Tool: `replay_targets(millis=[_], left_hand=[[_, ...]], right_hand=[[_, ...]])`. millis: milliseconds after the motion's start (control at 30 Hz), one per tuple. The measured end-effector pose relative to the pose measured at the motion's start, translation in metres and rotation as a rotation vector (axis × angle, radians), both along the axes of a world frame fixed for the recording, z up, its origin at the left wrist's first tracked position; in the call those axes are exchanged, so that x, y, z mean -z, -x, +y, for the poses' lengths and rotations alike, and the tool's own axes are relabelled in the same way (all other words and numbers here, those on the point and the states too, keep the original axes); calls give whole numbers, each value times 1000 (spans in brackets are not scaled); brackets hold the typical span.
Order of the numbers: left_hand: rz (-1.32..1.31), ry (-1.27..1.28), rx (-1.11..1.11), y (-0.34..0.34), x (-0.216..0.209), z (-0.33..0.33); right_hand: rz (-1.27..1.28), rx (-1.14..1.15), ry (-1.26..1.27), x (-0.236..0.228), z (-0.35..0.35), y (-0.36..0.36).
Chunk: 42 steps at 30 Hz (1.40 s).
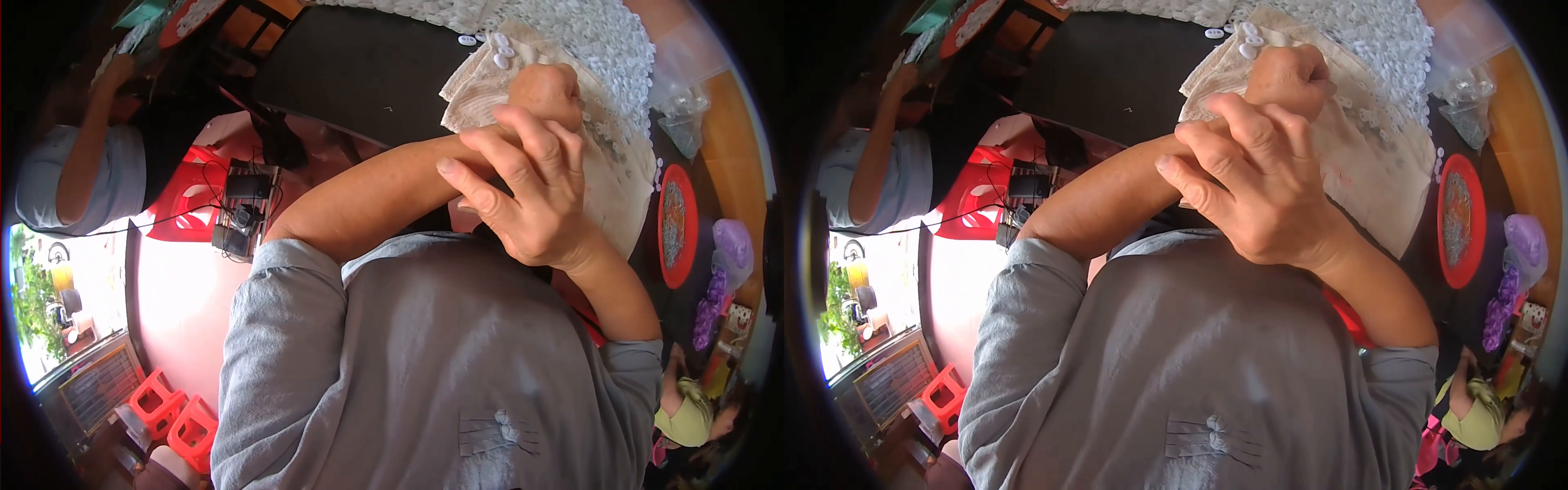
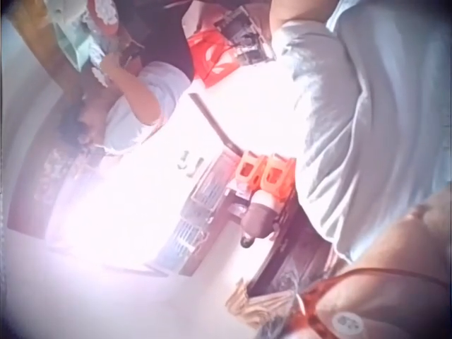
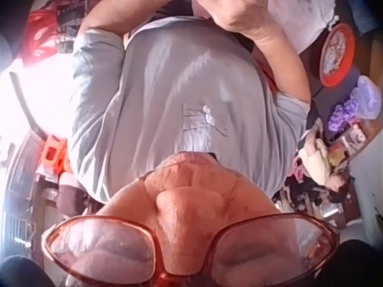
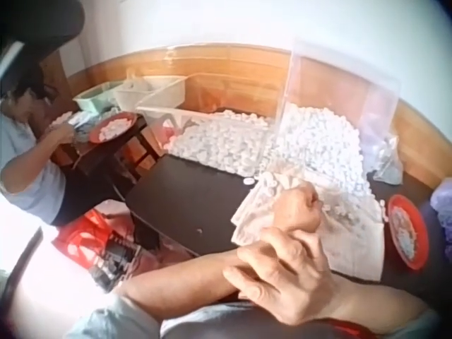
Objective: Assembling small white plastic components by hand on a padded workspace.
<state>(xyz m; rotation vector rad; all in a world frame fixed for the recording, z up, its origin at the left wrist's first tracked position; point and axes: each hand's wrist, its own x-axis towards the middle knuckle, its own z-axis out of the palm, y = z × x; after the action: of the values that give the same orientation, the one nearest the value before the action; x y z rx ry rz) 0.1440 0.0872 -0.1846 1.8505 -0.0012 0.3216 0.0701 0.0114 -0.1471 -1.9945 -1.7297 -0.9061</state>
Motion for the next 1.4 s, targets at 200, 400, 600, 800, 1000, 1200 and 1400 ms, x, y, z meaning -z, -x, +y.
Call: replay_targets(millis=[200,400,600,800,1000,1200,1400], left_hand=[[-74,-36,-6,15,-15,6],[-35,8,70,4,-5,6],[-59,55,89,-2,5,5],[-84,-18,53,-3,5,0],[-200,-21,-13,-2,8,0],[-197,52,-21,1,5,-6],[-223,-1,-25,-3,11,0]], right_hand=[[-4,51,95,0,-10,-3],[15,32,77,-2,-15,-4],[24,26,82,-4,-21,-7],[64,4,71,-1,-24,-8],[135,-122,57,-18,-30,0],[531,-560,-121,-61,-22,43],[617,-557,-203,-59,-49,50]])
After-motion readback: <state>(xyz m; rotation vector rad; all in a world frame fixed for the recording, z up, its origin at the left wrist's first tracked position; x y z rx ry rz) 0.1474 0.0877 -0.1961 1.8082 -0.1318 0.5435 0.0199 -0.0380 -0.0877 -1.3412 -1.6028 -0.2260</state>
